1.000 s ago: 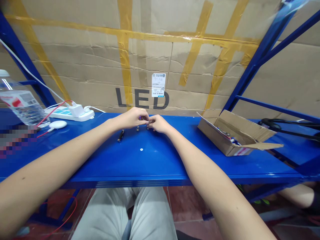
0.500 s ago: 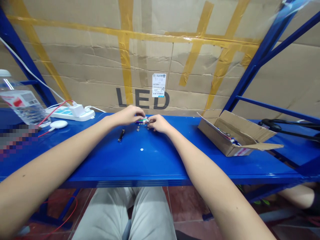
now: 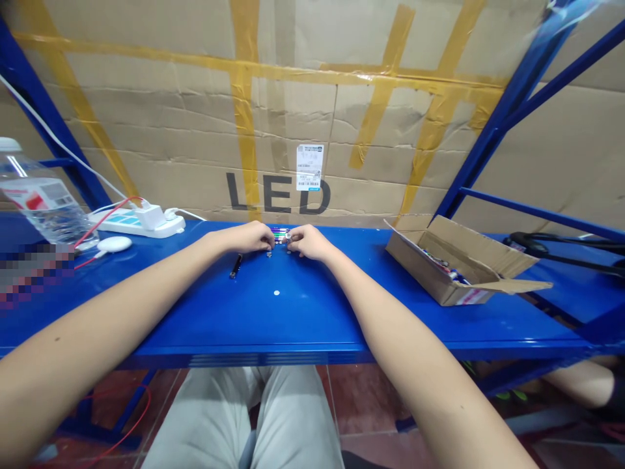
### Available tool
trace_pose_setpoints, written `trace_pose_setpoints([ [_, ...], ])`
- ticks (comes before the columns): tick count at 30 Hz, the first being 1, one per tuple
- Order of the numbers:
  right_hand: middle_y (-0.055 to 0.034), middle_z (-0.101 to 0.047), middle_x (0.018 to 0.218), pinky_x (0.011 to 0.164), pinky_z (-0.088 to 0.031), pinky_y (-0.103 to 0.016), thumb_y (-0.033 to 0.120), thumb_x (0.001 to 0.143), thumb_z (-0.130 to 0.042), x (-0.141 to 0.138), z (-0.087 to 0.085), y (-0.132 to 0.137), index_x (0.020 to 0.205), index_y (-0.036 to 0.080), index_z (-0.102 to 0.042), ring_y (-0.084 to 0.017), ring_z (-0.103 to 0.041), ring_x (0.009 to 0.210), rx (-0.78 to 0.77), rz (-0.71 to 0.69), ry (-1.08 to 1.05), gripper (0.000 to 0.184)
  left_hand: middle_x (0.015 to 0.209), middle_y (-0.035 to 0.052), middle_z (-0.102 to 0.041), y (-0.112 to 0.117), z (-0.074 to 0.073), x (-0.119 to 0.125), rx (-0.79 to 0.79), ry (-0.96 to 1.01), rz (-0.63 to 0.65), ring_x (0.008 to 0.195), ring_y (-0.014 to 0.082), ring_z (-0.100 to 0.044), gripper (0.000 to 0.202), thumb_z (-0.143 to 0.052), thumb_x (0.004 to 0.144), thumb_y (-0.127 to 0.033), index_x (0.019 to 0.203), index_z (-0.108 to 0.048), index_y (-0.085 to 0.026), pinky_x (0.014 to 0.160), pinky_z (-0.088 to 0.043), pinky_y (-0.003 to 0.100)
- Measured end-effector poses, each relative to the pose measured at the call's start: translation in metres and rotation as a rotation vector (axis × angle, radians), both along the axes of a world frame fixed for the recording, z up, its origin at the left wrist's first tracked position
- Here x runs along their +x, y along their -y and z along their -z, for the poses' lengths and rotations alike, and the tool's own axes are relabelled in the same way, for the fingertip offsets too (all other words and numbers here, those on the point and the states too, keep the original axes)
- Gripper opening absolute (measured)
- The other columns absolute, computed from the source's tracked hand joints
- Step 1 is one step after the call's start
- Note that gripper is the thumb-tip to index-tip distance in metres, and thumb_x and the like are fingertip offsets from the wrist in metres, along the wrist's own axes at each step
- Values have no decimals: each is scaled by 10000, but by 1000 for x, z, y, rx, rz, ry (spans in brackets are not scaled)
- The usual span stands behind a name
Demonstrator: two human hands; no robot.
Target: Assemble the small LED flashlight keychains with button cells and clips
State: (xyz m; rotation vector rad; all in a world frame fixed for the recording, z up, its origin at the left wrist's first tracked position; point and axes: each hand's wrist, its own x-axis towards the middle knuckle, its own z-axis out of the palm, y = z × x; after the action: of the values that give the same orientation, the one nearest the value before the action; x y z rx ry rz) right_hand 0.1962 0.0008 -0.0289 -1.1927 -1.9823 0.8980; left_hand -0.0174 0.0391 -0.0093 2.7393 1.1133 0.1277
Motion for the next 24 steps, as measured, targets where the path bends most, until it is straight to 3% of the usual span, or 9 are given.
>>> trace_pose_setpoints([
  [5,-20,-670,696,501,-460,-197,86,714,-643,1,0,0,750,142,-667,-99,-554,564,-2,2,6,71,774,46,-694,10,-5,2,-23,-20,-67,626,151,-581,155,-584,736,-198,846,-691,-177,563,-381,244],
  [15,-7,-653,671,507,-451,-198,86,715,-643,-1,-3,4,757,143,-670,-93,-538,553,-3,12,13,75,746,27,-705,2,-4,-3,-80,21,-37,628,141,-594,140,-617,711,-159,813,-711,-180,578,-392,241],
  [20,-14,-670,689,513,-452,-201,50,733,-613,-1,-4,6,792,140,-684,-94,-546,555,-19,21,8,129,878,47,-724,14,-12,6,103,353,2,802,164,-644,179,-604,758,-169,907,-701,-160,696,-456,255],
  [24,-11,-675,671,509,-448,-212,51,728,-631,-1,-2,3,780,148,-687,-101,-549,546,-33,21,-15,124,871,45,-721,29,-21,19,122,564,78,793,152,-644,170,-627,787,-174,940,-693,-143,707,-482,257],
])
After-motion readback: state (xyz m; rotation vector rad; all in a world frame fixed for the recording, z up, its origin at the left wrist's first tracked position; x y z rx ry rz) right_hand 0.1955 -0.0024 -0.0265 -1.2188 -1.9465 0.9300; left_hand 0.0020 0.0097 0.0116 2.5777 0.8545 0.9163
